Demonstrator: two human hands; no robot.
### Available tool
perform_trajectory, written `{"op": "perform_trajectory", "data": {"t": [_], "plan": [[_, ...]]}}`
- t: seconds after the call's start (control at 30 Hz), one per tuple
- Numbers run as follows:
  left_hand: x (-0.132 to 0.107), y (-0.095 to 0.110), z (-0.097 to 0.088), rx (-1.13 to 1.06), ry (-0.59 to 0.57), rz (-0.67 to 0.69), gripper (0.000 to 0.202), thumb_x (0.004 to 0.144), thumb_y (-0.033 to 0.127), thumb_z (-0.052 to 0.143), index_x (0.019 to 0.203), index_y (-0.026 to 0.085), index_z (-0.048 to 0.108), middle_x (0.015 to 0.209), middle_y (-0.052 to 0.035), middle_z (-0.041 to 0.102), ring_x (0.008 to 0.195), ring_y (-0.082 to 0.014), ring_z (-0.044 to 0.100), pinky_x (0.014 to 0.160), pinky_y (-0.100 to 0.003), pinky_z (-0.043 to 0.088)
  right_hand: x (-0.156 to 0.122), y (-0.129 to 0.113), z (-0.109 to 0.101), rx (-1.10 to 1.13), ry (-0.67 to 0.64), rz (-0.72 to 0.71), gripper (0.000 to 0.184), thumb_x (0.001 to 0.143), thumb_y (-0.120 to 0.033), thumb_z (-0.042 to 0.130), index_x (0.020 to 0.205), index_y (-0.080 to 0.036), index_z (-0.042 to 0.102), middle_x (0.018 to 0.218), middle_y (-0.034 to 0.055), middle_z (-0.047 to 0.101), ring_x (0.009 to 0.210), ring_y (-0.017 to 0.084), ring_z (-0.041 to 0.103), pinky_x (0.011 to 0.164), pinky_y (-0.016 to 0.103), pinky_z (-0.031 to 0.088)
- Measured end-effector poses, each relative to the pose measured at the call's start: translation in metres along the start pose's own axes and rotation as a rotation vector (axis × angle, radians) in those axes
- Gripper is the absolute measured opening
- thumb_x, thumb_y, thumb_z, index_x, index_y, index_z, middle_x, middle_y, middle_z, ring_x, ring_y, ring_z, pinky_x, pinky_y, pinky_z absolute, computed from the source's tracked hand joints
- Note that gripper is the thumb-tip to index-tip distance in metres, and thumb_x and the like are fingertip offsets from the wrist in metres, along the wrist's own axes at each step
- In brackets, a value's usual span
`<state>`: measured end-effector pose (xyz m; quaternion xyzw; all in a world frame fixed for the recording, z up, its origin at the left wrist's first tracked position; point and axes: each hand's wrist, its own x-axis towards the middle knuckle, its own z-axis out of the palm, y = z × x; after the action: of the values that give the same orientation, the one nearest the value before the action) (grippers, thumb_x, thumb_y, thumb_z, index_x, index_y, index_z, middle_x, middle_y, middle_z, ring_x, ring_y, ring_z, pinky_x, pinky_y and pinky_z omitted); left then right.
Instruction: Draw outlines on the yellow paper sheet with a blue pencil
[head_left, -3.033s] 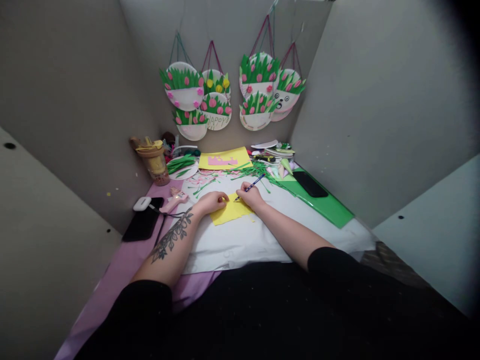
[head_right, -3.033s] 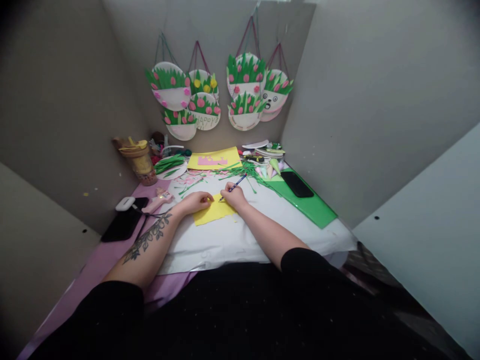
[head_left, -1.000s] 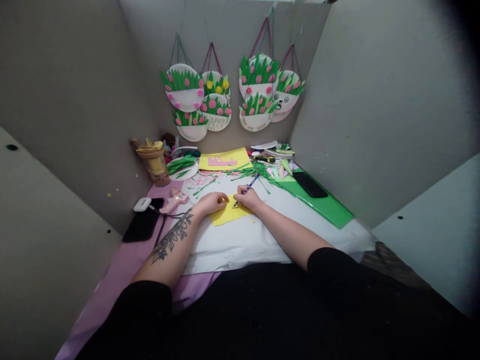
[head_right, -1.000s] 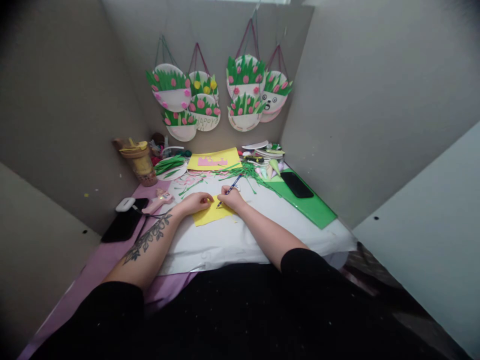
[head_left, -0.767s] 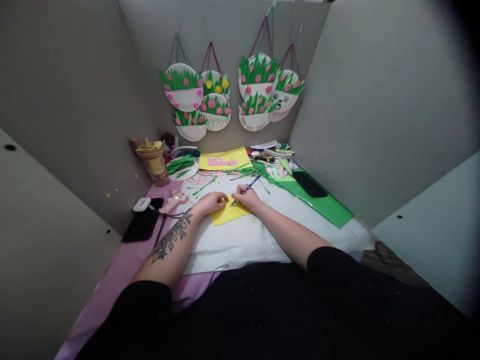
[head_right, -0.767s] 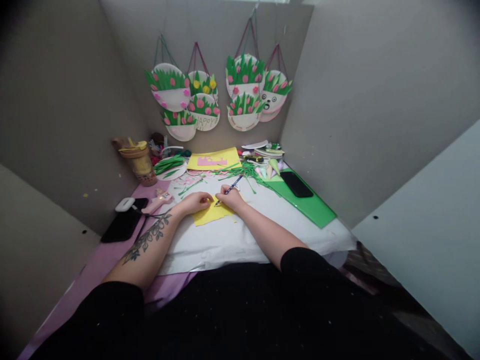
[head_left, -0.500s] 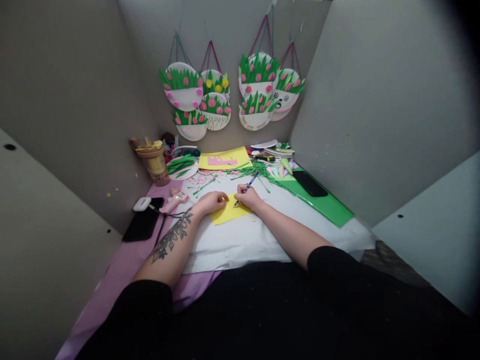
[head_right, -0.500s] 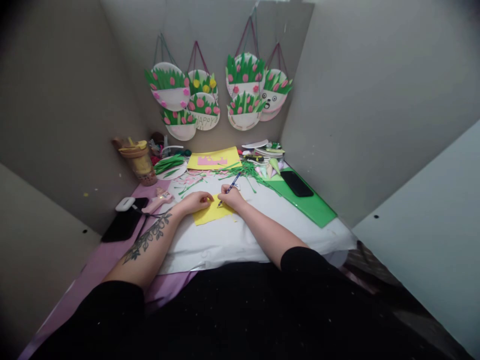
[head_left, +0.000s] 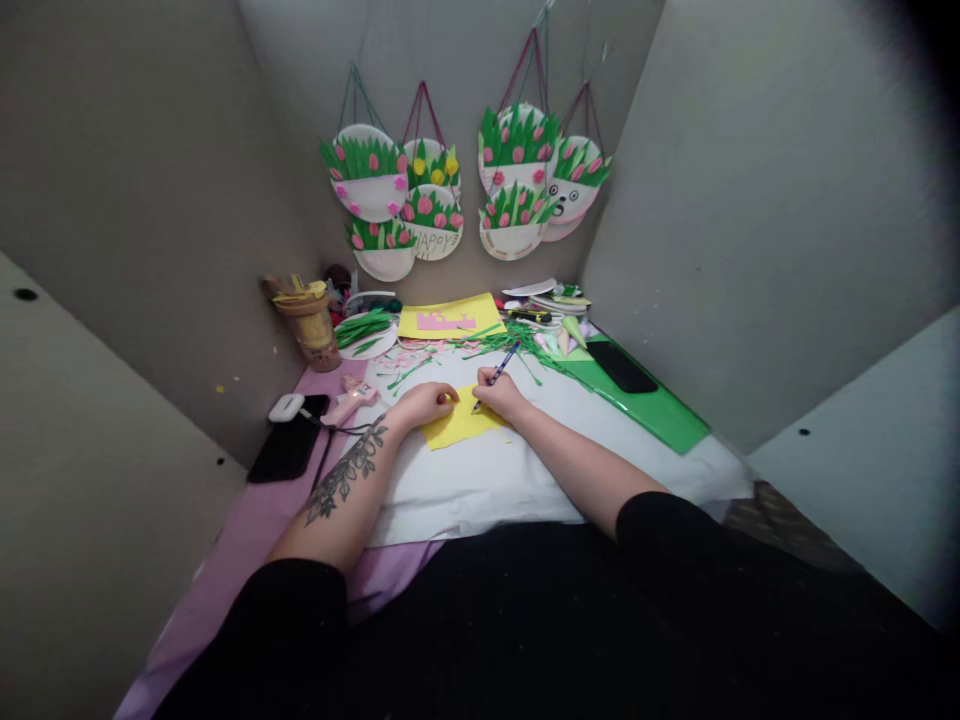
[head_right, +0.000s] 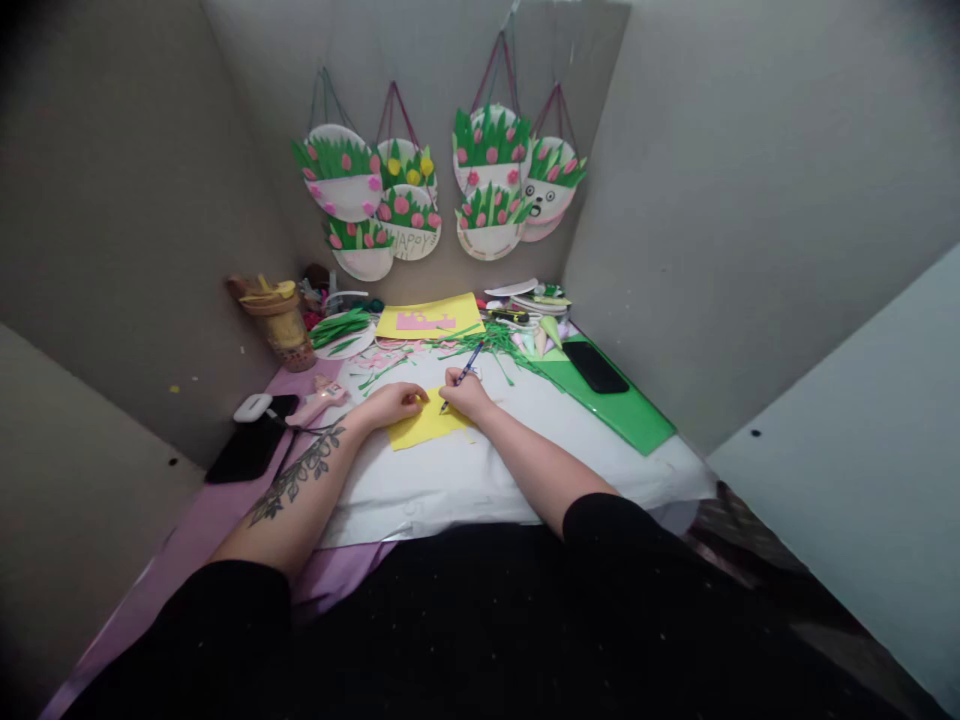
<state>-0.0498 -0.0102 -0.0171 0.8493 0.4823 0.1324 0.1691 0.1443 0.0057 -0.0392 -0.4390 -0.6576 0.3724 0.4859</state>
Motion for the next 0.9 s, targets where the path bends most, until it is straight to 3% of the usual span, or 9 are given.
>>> {"op": "perform_trajectory", "data": {"t": [0.3,0.9], "plan": [[-0.002,0.006,-0.003,0.024,-0.008,-0.013,0.032,0.075,0.026,0.051,0.102,0.022,0.067,0.083,-0.0004,0.066,0.070,-0.0136,0.057,0.061,-0.022,0.040,0.001,0.005,-0.002,0.164,0.121,0.094,0.019,0.054,-0.018,0.054,0.051,-0.020,0.035,0.045,-0.0077,0.031,0.047,0.008,0.029,0.046,0.023,0.022],[0.004,0.018,-0.017,0.248,-0.133,-0.072,0.032,0.077,0.026,0.049,0.106,0.025,0.062,0.092,-0.0043,0.066,0.080,-0.0186,0.061,0.063,-0.025,0.043,0.006,0.010,0.003,0.202,0.116,0.114,0.020,0.055,-0.018,0.056,0.050,-0.020,0.037,0.044,-0.0082,0.033,0.046,0.008,0.029,0.046,0.022,0.022]]}}
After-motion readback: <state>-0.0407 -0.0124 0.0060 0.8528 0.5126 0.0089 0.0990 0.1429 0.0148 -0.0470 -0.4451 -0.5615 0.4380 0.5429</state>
